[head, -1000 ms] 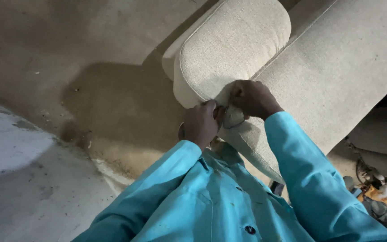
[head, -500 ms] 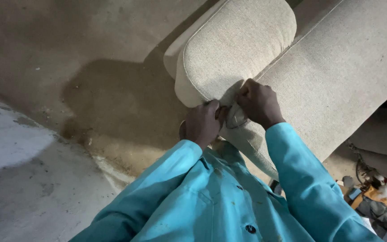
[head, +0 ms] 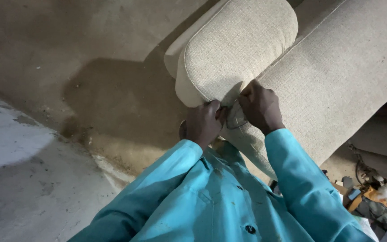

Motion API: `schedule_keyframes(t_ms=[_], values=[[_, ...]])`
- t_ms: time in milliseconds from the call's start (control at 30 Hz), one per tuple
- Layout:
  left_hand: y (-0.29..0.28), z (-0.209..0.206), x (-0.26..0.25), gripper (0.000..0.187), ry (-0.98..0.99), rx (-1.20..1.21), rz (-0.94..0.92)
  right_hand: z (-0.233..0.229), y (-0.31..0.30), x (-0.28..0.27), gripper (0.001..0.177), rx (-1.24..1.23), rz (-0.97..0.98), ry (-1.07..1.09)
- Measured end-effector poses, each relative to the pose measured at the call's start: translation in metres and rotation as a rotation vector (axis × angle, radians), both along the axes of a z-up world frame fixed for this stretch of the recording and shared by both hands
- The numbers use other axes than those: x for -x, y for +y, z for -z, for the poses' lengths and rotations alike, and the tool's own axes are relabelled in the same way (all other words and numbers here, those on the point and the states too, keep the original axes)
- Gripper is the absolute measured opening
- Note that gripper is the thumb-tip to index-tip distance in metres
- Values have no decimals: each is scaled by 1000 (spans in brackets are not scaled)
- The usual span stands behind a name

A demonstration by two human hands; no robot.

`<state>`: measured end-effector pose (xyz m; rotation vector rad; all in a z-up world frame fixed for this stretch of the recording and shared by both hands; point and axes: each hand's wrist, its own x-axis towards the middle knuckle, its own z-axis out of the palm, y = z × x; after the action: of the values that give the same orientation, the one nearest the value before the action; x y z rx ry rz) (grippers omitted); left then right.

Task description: Hand-sewing fabric onto a furniture component and fitting it onto a larger frame.

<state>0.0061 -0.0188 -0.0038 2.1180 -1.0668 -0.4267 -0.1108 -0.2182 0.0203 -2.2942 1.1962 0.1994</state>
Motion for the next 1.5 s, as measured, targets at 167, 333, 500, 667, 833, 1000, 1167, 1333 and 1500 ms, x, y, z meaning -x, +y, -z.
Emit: schedule_keyframes(t_ms=[167,333,500,667,833,1000,1167,1333,1500], values=[[-8,15,1,37,60,13,16,4,-2,-1,20,36,-116,90],[-7,7,3,34,187,-20,-21,7,10,8,19,103,-47,-53],[-11,11,-3,34,196,-8,9,4,14,9,13,122,-33,-85],[-14,21,-5,37,225,-87,23,16,9,14,19,144,-90,-7],[-10,-5,-4,27,232,-78,1,22,-4,10,19,95,-154,103],[0,-47,-10,15,258,-215,84,-13,0,-1,21,90,-298,192],[33,-1,24,49,685,6,217,-54,11,5,32,79,-327,252],[56,46,55,35,626,271,355,-46,2,30,21,281,-348,1],[32,-10,9,7,357,-117,-52,-25,0,18,15,376,-391,-122]])
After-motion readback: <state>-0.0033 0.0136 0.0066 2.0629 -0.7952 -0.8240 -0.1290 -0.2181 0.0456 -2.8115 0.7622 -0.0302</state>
